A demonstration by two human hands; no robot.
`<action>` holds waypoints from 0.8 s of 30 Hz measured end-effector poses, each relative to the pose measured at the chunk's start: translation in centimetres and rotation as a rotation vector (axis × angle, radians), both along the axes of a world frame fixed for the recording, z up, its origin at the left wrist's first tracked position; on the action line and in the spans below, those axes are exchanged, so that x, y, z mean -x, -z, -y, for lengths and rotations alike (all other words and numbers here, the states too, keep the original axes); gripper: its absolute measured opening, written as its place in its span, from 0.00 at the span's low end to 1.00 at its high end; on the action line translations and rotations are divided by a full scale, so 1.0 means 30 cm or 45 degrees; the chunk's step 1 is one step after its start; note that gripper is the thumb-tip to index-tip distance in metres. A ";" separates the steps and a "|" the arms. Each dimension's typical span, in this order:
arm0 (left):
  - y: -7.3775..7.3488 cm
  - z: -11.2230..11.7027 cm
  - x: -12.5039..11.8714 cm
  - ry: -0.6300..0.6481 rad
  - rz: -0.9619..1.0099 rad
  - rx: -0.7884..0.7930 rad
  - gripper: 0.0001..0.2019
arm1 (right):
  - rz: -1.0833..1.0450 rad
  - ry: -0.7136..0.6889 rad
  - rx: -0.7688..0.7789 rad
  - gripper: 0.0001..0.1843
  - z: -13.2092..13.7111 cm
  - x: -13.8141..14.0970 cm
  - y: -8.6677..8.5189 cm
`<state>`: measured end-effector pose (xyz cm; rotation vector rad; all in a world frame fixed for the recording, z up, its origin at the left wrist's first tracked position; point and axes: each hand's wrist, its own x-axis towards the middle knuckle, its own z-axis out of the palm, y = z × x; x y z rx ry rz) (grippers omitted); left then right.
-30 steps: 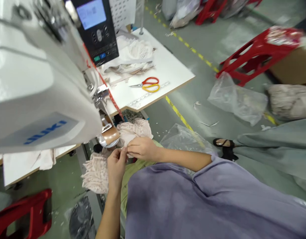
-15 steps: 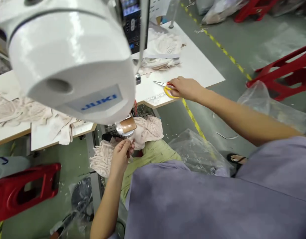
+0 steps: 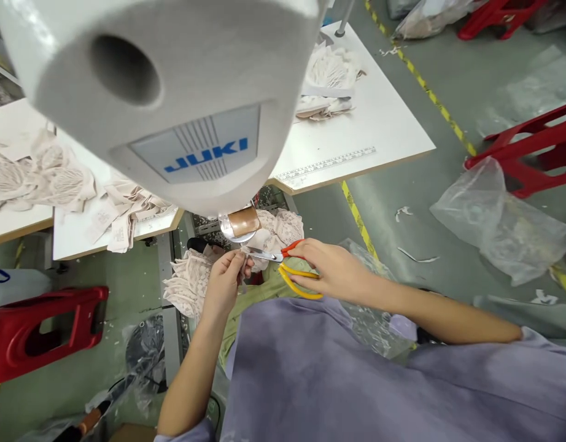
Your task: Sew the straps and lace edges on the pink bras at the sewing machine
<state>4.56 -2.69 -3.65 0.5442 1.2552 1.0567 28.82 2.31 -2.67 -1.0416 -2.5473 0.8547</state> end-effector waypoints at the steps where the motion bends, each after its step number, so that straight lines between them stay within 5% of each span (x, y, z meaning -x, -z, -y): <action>1: 0.003 0.002 0.000 0.014 -0.034 -0.004 0.16 | -0.007 -0.014 0.006 0.17 -0.008 0.011 0.005; 7: 0.022 0.015 0.015 0.039 -0.184 -0.043 0.13 | -0.006 -0.082 0.098 0.16 -0.020 0.014 0.015; 11: 0.032 0.021 0.025 -0.002 -0.053 -0.008 0.09 | 0.003 0.010 0.191 0.14 -0.013 -0.008 0.000; 17: 0.042 0.020 0.033 -0.143 0.114 0.017 0.17 | -0.045 0.166 0.319 0.22 0.013 -0.012 0.001; 24: 0.029 0.027 0.040 -0.139 -0.097 -0.064 0.17 | -0.098 0.128 0.331 0.23 0.015 0.060 0.008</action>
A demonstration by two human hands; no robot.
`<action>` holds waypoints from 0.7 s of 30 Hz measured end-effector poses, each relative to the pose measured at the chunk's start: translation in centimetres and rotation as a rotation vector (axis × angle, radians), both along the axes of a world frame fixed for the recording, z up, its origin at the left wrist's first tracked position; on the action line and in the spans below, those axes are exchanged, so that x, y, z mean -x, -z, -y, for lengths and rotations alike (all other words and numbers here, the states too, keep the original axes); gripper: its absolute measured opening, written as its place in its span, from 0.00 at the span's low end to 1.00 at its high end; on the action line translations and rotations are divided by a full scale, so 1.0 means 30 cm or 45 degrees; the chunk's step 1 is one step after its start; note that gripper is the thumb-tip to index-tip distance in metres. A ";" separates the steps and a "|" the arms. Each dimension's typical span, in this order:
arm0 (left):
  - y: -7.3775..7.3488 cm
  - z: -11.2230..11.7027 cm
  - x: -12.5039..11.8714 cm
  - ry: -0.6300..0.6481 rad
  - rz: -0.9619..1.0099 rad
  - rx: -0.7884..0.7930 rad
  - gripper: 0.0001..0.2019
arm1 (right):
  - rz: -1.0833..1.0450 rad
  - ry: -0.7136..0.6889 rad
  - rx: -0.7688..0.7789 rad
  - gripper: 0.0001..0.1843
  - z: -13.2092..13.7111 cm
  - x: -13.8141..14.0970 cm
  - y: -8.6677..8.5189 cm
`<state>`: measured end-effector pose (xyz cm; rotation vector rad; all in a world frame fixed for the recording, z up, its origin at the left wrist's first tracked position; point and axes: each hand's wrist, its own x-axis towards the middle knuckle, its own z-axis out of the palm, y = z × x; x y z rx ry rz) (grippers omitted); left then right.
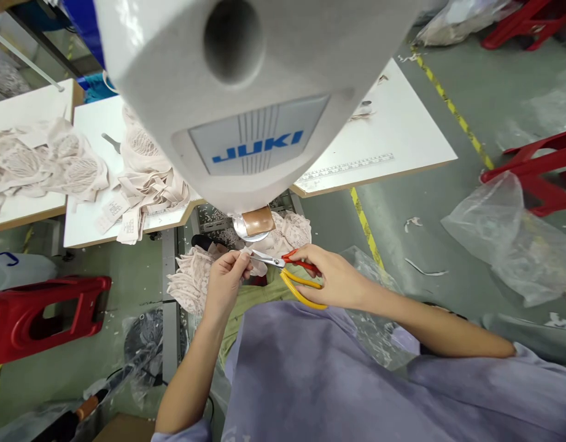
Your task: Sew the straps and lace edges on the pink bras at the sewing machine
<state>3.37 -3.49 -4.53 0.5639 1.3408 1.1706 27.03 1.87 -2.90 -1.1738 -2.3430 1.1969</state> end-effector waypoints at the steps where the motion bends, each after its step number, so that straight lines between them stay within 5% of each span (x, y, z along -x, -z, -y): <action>1: -0.001 0.001 0.001 0.015 -0.058 -0.016 0.17 | -0.010 -0.003 -0.008 0.23 -0.003 0.012 0.001; 14: 0.010 0.019 0.011 0.092 -0.398 -0.097 0.16 | -0.029 -0.084 0.060 0.19 -0.044 0.024 0.020; 21: 0.028 0.029 -0.031 -0.120 -0.158 -0.076 0.15 | 0.026 -0.027 0.008 0.15 -0.042 -0.022 -0.014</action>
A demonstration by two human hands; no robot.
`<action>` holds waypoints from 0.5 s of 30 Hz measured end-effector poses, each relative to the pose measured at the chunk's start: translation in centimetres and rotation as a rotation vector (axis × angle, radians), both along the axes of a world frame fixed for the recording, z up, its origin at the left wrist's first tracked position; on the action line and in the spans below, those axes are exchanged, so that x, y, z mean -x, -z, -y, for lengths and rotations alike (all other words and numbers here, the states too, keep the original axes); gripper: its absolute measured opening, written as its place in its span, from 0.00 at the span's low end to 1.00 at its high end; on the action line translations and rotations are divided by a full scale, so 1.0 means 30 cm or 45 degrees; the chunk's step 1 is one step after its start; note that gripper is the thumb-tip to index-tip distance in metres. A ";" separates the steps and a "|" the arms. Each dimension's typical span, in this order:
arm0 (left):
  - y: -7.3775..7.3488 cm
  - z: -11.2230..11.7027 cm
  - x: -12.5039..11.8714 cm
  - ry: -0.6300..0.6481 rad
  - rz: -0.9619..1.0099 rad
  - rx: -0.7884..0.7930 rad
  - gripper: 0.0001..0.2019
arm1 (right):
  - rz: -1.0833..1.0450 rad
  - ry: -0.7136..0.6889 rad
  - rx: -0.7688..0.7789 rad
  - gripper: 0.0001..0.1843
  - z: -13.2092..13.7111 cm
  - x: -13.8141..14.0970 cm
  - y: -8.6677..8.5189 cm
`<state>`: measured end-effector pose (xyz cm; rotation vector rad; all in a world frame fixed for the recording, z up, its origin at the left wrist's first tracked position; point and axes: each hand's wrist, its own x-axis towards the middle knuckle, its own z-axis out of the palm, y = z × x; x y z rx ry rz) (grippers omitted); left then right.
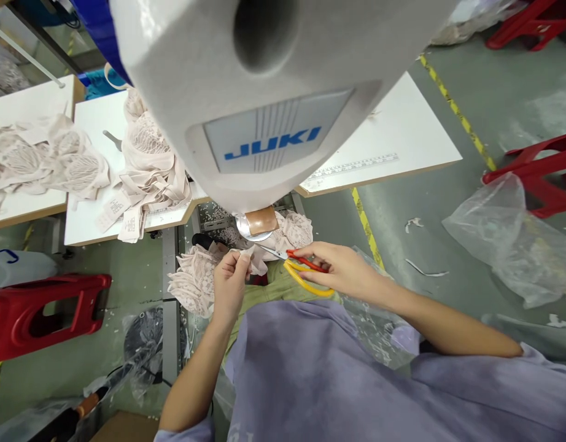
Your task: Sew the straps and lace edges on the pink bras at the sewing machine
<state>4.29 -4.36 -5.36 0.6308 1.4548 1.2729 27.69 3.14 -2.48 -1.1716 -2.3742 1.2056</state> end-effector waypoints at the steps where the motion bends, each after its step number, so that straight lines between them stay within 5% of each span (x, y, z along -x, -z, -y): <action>1: -0.002 0.000 -0.004 -0.023 0.073 -0.007 0.15 | 0.038 0.014 -0.004 0.15 -0.016 -0.019 -0.004; 5: -0.015 -0.012 -0.014 -0.082 0.297 -0.003 0.16 | 0.274 0.094 -0.174 0.17 -0.173 -0.111 -0.022; 8: -0.034 -0.024 -0.021 -0.082 0.337 0.034 0.17 | 0.421 0.195 -0.555 0.19 -0.312 -0.144 -0.045; 11: -0.061 -0.030 -0.027 0.066 0.339 0.132 0.17 | 0.362 0.218 -0.896 0.20 -0.328 -0.092 -0.059; 13: -0.081 -0.038 -0.025 0.305 0.333 0.212 0.15 | 0.164 0.033 -0.926 0.19 -0.257 -0.018 -0.040; 15: -0.102 -0.048 -0.018 0.554 0.306 0.281 0.14 | -0.036 -0.405 -0.822 0.15 -0.164 0.058 0.003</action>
